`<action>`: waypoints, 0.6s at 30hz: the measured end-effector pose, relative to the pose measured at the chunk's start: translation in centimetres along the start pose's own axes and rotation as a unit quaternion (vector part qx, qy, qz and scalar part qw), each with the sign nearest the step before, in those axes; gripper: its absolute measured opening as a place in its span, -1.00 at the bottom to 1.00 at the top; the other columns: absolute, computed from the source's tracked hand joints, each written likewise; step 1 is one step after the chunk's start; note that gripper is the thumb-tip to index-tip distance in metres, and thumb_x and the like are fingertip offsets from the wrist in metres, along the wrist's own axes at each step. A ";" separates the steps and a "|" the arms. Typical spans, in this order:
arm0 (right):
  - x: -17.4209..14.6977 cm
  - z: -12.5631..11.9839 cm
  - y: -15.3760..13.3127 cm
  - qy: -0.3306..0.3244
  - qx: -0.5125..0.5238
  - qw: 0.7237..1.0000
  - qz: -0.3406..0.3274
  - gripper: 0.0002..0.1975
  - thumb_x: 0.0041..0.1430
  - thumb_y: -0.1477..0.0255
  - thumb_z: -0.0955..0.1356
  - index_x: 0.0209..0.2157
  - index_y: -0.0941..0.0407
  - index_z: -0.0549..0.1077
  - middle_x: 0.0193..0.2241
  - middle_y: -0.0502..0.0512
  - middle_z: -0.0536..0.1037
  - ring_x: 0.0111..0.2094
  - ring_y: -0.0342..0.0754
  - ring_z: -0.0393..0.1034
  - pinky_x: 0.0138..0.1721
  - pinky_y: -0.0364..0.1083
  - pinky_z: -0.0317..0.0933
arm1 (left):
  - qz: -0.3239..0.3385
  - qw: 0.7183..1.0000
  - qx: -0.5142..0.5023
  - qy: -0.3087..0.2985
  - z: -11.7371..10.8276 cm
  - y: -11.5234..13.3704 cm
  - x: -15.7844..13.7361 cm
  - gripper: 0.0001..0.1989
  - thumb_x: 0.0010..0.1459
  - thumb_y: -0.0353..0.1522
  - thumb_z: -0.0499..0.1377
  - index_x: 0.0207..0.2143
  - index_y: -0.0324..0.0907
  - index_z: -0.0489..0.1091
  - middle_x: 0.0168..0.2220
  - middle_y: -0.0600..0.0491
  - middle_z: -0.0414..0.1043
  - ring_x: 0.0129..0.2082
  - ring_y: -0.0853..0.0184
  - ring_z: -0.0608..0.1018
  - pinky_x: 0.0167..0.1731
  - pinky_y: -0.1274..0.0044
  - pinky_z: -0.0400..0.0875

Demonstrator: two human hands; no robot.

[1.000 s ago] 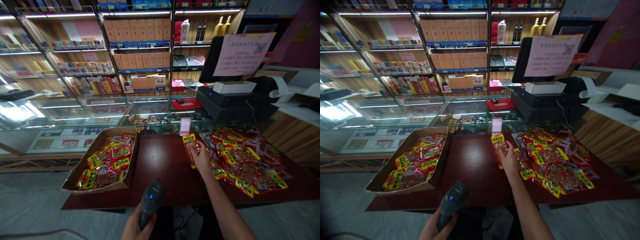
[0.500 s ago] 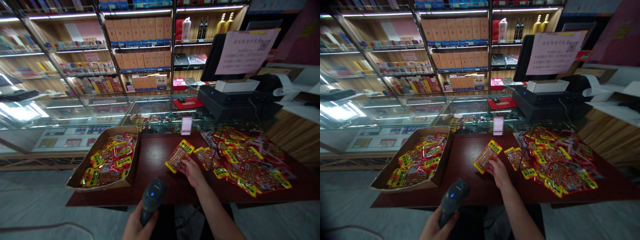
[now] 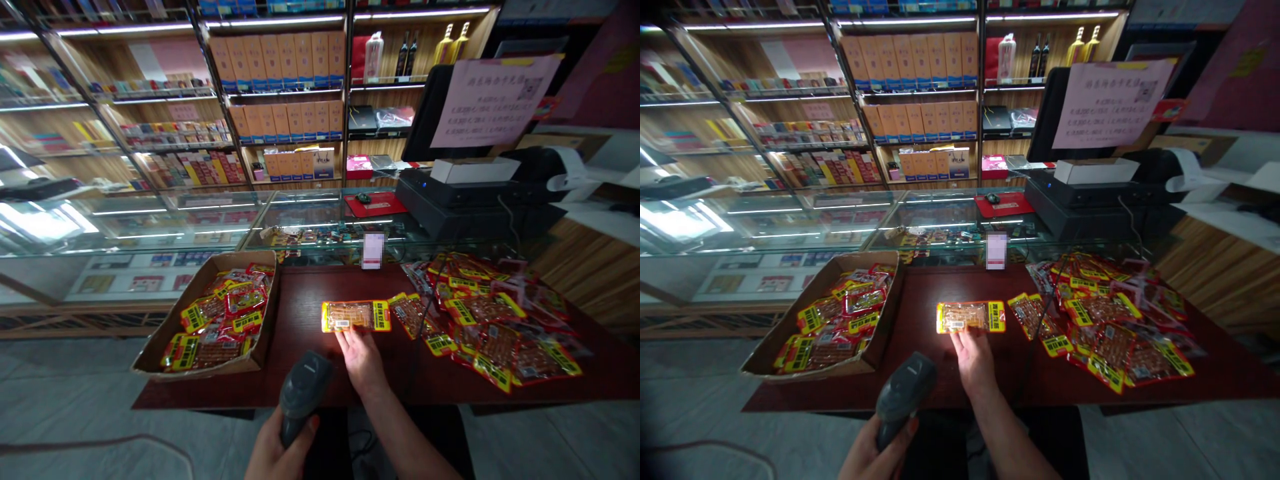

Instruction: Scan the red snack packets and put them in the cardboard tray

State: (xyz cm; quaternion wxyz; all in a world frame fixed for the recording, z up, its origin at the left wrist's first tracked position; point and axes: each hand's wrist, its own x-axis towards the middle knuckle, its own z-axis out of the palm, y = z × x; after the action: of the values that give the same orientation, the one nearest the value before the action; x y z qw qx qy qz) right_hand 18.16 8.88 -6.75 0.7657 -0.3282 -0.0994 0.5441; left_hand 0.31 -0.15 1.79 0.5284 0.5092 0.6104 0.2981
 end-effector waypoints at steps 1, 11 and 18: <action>0.0 0.2 -0.1 0.001 0.004 1.000 -0.002 -0.77 -0.01 0.28 0.52 -0.32 0.00 0.49 -0.17 0.02 0.62 0.02 0.05 0.49 0.23 0.19 0.24 | 0.001 1.000 0.002 0.002 0.0 0.0 0.0 -0.32 -0.11 0.24 0.24 -0.34 -0.20 0.45 -0.73 0.29 0.14 -0.69 0.45 0.20 -0.66 0.61 0.09; 0.1 1.1 0.3 0.057 0.040 0.996 0.048 -0.72 -0.09 0.43 0.55 -0.35 -0.01 0.43 -0.30 -0.13 0.60 -0.19 -0.12 0.52 0.09 0.05 0.36 | -0.011 1.000 -0.009 0.010 0.0 -0.6 0.4 -0.26 -0.11 0.30 0.17 -0.31 -0.21 0.39 -0.74 0.30 0.13 -0.73 0.48 0.18 -0.68 0.63 0.07; 2.9 14.1 1.4 -0.182 0.009 0.978 0.105 -0.69 -0.03 0.35 0.52 -0.23 0.02 0.44 -0.23 -0.05 0.59 -0.13 -0.06 0.50 0.06 0.08 0.35 | -0.018 0.998 0.000 0.054 -0.9 -0.8 -0.1 -0.26 -0.13 0.31 0.16 -0.34 -0.22 0.40 -0.75 0.28 0.16 -0.73 0.46 0.23 -0.67 0.62 0.12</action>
State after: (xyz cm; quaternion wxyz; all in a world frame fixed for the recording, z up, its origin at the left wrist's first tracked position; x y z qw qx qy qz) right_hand 10.99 17.29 2.59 0.6764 -0.2251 -0.1972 0.6730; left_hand -0.75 -0.33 1.37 0.5002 0.4813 0.6468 0.3158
